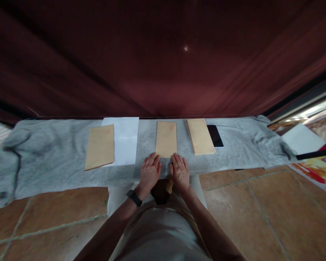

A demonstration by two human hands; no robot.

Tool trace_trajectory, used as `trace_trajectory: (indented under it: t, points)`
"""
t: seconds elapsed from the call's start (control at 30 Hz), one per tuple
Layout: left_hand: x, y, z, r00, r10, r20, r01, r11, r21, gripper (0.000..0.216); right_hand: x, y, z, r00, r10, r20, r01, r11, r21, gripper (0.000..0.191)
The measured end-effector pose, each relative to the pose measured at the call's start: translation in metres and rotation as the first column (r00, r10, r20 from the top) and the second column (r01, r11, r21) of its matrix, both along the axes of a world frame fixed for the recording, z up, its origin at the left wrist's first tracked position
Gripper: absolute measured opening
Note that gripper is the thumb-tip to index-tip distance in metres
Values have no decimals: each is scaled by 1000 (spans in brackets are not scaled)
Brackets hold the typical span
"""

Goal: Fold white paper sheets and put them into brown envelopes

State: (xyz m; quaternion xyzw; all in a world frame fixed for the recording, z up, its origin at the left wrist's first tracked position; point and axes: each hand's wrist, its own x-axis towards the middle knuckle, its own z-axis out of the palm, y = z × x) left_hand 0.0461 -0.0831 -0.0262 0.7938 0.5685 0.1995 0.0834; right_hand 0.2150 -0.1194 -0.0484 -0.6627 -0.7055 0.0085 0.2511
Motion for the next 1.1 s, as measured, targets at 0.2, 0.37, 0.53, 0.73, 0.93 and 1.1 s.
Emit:
trace_trajectory:
  t: [0.2,0.37,0.53,0.73,0.93,1.1]
  points:
    - [5,26,0,954,80,289,-58,995,-86,42,-2,1,-1,1000,-14,-7,14,1000,13,44]
    - [9,48,-9,795,280,537,-159,952,-260,52,-2,1,-3,1000,-19,-12,19,999,35,44]
    - [14,61,-8,602,419,680,-88,881,-465,33,-3,2,-3,1000,-12,-26,13,999,39,44]
    - [26,48,10,523,382,762,40,882,-470,16,-4,12,8,999,-20,-26,20,1000,11,42]
    - [40,32,39,438,352,827,114,891,-439,23,-7,26,26,995,-88,-56,87,996,-26,36]
    - [43,23,50,395,327,859,280,848,-451,43,3,33,38,925,-146,-351,162,987,15,35]
